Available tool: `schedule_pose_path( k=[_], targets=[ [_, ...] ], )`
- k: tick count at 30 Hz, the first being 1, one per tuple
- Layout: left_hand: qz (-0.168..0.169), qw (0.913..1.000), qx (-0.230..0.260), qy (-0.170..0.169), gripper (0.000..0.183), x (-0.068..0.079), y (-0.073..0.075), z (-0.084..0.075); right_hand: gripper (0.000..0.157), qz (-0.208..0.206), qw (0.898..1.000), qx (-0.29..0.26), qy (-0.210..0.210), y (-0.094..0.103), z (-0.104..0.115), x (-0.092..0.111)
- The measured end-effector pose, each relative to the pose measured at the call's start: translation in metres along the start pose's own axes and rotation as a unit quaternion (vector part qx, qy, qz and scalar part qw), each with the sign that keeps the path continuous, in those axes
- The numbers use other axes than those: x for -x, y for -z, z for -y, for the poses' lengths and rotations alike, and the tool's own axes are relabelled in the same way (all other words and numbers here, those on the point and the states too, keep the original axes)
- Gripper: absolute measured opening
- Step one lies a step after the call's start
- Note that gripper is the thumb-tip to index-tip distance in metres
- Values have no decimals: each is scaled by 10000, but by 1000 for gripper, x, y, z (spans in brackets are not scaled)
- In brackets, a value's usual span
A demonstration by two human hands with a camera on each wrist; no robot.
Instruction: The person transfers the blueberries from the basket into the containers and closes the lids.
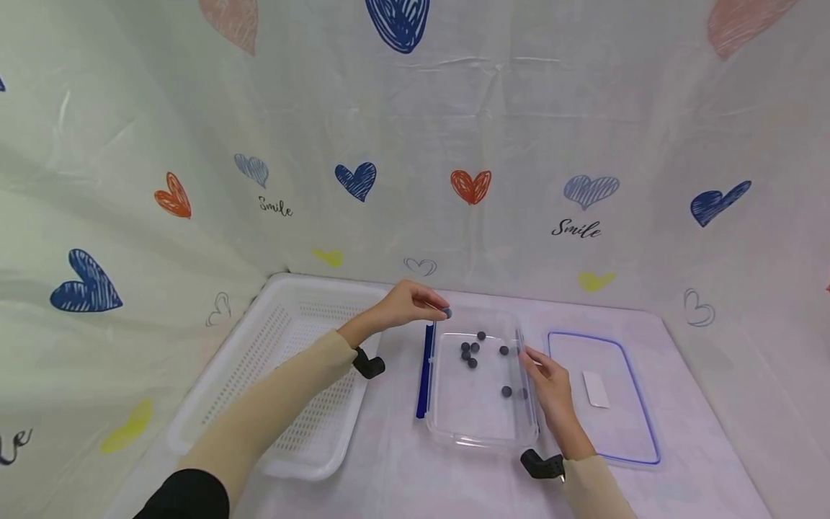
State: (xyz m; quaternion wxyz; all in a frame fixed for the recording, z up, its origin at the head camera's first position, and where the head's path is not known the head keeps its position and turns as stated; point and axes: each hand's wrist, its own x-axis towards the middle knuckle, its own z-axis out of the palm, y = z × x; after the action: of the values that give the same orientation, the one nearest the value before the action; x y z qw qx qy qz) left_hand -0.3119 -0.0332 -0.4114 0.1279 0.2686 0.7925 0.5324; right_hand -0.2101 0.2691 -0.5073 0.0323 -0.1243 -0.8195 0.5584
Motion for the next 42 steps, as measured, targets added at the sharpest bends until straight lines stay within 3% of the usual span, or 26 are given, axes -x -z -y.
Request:
schedule_pose_path(
  k=[16, 27, 42],
  targets=[
    [161, 9998, -139, -8, 20, -5, -7, 4, 62, 18, 9999, 148, -85, -1, 0, 0],
    [228, 9994, -242, 111, 19, -3, -9, 7, 57, 1, 9999, 48, 89, -1, 0, 0],
    [-26, 9993, -354, 131, 25, 4, 9, 6, 60, 40, 9999, 104, -9, -1, 0, 0]
  ],
)
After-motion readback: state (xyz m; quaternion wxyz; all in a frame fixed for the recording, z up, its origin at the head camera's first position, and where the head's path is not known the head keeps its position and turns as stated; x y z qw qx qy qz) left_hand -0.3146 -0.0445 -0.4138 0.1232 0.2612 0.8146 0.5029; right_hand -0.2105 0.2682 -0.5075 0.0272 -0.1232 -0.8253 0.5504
